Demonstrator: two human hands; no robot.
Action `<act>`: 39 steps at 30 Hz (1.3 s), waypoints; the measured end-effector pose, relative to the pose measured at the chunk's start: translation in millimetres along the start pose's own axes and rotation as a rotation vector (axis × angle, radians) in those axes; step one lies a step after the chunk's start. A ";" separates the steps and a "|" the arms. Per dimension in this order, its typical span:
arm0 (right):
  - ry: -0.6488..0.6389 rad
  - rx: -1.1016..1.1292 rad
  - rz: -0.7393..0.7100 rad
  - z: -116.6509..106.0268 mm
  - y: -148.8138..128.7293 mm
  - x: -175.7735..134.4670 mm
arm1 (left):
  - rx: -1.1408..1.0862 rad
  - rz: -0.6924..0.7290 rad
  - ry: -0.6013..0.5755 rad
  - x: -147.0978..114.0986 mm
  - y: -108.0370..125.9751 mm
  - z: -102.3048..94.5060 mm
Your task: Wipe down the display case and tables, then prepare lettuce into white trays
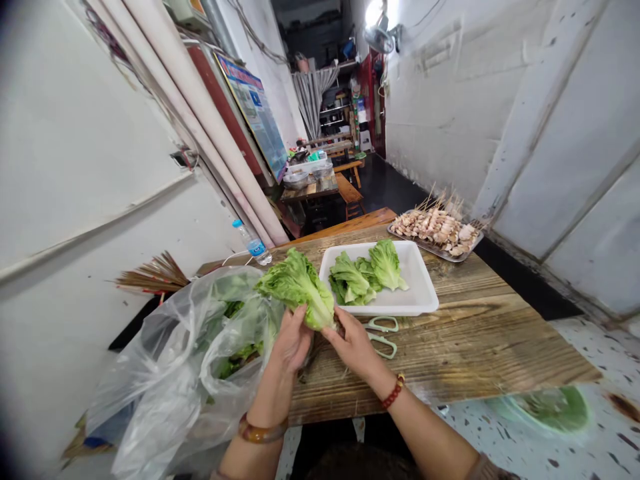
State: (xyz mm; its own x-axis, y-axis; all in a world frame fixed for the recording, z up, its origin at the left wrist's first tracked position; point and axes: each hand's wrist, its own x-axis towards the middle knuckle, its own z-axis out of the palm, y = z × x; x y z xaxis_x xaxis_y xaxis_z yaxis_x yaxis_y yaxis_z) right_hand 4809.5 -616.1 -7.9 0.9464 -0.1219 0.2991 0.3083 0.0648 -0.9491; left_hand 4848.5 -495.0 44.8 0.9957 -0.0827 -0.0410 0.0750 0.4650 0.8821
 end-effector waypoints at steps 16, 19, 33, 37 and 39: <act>0.219 0.382 0.177 16.8 11.8 -5.3 | 0.264 0.096 0.097 -16.2 -18.4 5.3; 0.187 0.409 0.190 13.2 12.1 -1.1 | 0.338 0.123 0.082 -15.9 -14.3 5.6; 0.212 0.143 0.086 6.2 17.3 1.2 | 0.376 0.123 0.004 -15.7 -13.4 5.9; 0.111 0.174 0.065 1.4 11.8 1.7 | 0.436 0.167 0.016 -13.9 -6.2 5.7; 0.096 0.222 0.082 -0.1 10.1 2.2 | 0.449 0.182 0.017 -13.2 -4.4 6.8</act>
State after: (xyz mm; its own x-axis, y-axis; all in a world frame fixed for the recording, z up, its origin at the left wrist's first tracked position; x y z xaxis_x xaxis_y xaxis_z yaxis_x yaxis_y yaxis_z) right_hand 4814.7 -615.8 -16.9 0.9590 -0.1999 0.2009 0.2542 0.2930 -0.9217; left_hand 4834.6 -501.9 44.6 0.9915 -0.0187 0.1287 -0.1278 0.0435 0.9908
